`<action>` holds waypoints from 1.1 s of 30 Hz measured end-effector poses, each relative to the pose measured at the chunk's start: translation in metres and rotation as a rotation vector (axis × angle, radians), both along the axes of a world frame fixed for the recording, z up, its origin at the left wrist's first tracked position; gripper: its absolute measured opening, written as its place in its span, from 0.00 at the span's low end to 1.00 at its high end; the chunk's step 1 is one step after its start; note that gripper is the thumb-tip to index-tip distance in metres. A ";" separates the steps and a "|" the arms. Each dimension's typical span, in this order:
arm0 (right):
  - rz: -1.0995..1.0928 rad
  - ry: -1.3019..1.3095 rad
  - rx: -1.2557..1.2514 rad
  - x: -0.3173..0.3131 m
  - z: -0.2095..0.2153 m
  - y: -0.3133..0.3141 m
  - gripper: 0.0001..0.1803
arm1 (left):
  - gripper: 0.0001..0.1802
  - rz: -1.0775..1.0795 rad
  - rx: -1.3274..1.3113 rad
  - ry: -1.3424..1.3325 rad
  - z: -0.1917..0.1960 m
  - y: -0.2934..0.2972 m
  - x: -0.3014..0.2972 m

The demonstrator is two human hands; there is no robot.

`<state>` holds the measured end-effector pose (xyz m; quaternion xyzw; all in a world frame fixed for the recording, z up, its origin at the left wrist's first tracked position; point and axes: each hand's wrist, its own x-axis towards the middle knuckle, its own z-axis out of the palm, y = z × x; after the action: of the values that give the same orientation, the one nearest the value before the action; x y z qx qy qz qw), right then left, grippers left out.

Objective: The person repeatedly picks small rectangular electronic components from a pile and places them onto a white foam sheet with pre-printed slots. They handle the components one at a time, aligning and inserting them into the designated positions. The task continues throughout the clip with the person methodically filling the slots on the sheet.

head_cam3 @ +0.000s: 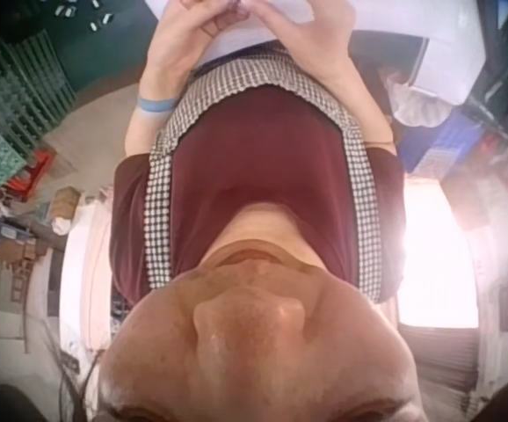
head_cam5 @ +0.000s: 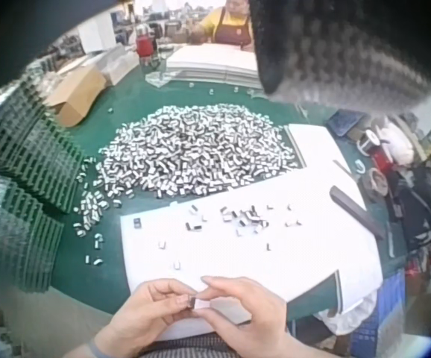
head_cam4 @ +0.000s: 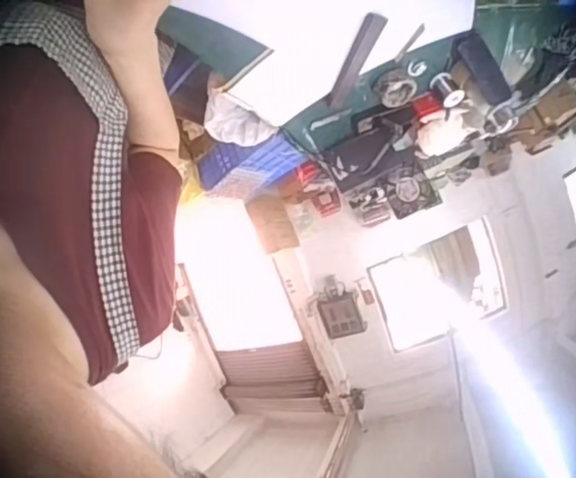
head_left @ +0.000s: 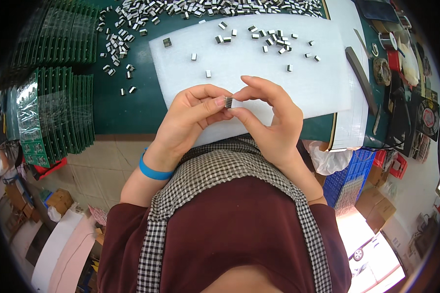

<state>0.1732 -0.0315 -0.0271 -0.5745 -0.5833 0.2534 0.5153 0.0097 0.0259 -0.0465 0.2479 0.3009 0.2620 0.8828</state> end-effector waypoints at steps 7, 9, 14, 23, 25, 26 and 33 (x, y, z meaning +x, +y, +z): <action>0.019 -0.087 0.035 0.001 0.001 0.000 0.25 | 0.09 0.007 -0.013 -0.008 -0.001 -0.001 0.000; 0.017 -0.113 0.048 0.001 0.002 0.000 0.24 | 0.09 0.013 0.033 0.018 -0.002 0.000 -0.001; 0.095 -0.360 0.126 0.003 -0.005 0.002 0.23 | 0.10 0.022 0.526 0.457 0.017 -0.005 0.002; 0.150 -0.145 0.046 -0.001 -0.007 0.002 0.19 | 0.11 -0.033 0.523 0.452 0.027 0.002 -0.004; 0.126 -0.049 -0.007 -0.001 -0.007 0.002 0.17 | 0.11 -0.023 0.543 0.485 0.026 0.005 -0.006; 0.115 -0.011 -0.027 0.000 -0.006 0.001 0.16 | 0.11 -0.019 0.552 0.502 0.024 0.008 -0.008; 0.002 0.354 -0.295 0.016 -0.020 0.006 0.09 | 0.14 0.304 1.558 1.295 0.007 0.074 -0.031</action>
<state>0.1892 -0.0256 -0.0470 -0.5895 -0.4411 0.4334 0.5197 -0.0209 0.1000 -0.0393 0.8059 0.4942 0.3097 0.1020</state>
